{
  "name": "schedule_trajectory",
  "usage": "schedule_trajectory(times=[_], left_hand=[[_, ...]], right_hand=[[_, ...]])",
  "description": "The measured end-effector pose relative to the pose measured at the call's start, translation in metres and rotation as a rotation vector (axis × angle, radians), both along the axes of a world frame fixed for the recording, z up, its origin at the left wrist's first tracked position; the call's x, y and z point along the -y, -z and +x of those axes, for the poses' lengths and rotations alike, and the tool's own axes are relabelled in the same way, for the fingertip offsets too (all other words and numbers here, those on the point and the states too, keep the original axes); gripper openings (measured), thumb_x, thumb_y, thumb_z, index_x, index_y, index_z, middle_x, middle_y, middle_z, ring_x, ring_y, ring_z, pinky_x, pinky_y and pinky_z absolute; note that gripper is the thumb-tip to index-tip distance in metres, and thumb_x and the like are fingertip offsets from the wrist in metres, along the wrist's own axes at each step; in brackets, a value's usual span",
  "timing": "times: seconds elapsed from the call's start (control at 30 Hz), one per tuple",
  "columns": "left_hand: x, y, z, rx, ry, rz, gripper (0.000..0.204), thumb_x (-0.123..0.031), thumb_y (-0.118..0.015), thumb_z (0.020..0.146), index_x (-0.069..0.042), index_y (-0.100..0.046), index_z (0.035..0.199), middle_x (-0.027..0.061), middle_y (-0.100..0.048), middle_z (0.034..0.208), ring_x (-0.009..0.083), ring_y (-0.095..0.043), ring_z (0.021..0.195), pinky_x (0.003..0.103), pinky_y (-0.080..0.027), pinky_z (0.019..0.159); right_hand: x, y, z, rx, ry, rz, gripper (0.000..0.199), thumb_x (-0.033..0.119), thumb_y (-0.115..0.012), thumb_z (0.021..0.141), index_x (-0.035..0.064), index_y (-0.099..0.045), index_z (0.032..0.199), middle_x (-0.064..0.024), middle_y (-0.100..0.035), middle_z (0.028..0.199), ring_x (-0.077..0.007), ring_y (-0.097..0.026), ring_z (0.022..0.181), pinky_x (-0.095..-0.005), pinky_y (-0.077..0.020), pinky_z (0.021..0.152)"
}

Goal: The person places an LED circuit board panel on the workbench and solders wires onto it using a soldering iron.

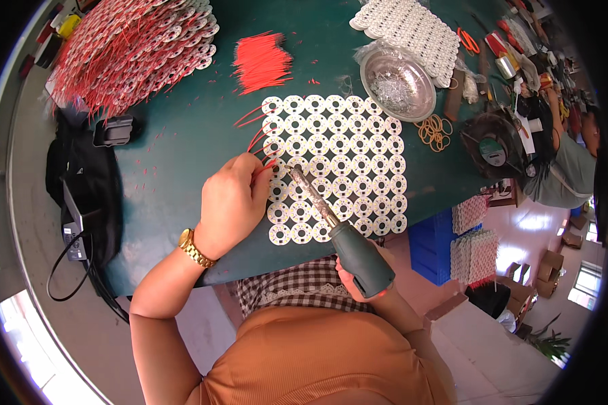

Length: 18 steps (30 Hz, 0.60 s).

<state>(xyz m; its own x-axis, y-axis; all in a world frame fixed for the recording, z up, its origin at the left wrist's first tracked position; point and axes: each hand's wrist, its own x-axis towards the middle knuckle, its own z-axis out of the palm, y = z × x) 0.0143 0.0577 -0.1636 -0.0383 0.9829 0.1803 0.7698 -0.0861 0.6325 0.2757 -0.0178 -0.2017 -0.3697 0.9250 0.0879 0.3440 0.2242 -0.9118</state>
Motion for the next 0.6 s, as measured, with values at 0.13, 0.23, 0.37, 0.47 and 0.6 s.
schedule_trajectory(times=[0.13, 0.23, 0.37, 0.47, 0.6], left_hand=[[-0.001, 0.001, 0.000, 0.000, -0.008, -0.006, 0.012, -0.008, -0.068, 0.082, -0.001, -0.058, 0.080, 0.0142, -0.060, 0.069, 0.0274, -0.057, 0.056, 0.037, -0.044, 0.052], [0.001, -0.001, 0.001, 0.003, -0.008, -0.032, 0.014, -0.009, -0.066, 0.082, -0.003, -0.055, 0.079, 0.0146, -0.061, 0.072, 0.0332, -0.060, 0.060, 0.041, -0.046, 0.053], [0.001, 0.000, 0.001, -0.009, -0.012, -0.028, 0.013, -0.009, -0.067, 0.082, -0.003, -0.056, 0.080, 0.0139, -0.061, 0.072, 0.0323, -0.060, 0.059, 0.041, -0.047, 0.053], [0.001, 0.000, 0.002, -0.008, -0.019, -0.023, 0.012, -0.009, -0.067, 0.081, -0.002, -0.057, 0.080, 0.0141, -0.061, 0.072, 0.0308, -0.059, 0.059, 0.039, -0.046, 0.053], [0.000, 0.003, 0.002, -0.013, -0.021, -0.019, 0.011, -0.008, -0.067, 0.081, -0.002, -0.057, 0.082, 0.0143, -0.061, 0.073, 0.0309, -0.059, 0.060, 0.039, -0.045, 0.054]], right_hand=[[-0.012, -0.008, 0.000, 0.096, -0.082, 0.164, 0.043, 0.017, -0.079, 0.066, 0.0051, -0.064, 0.104, -0.0068, -0.067, 0.087, -0.0236, -0.066, 0.067, -0.0318, -0.0527, 0.059], [-0.008, -0.005, 0.000, 0.102, -0.096, 0.190, 0.043, 0.017, -0.078, 0.065, 0.0048, -0.064, 0.104, -0.0069, -0.067, 0.088, -0.0240, -0.066, 0.067, -0.0329, -0.0526, 0.059], [-0.016, -0.012, -0.001, 0.188, -0.142, 0.322, 0.043, 0.018, -0.078, 0.066, 0.0030, -0.064, 0.103, -0.0079, -0.066, 0.086, -0.0237, -0.066, 0.066, -0.0328, -0.0523, 0.058], [-0.013, -0.009, -0.002, 0.099, -0.083, 0.269, 0.043, 0.019, -0.079, 0.067, 0.0014, -0.063, 0.102, -0.0083, -0.065, 0.083, -0.0238, -0.065, 0.064, -0.0320, -0.0517, 0.056], [-0.006, -0.002, 0.001, -0.062, -0.044, -0.068, 0.043, 0.022, -0.079, 0.068, -0.0003, -0.062, 0.100, -0.0080, -0.064, 0.079, -0.0241, -0.064, 0.060, -0.0318, -0.0506, 0.054]])
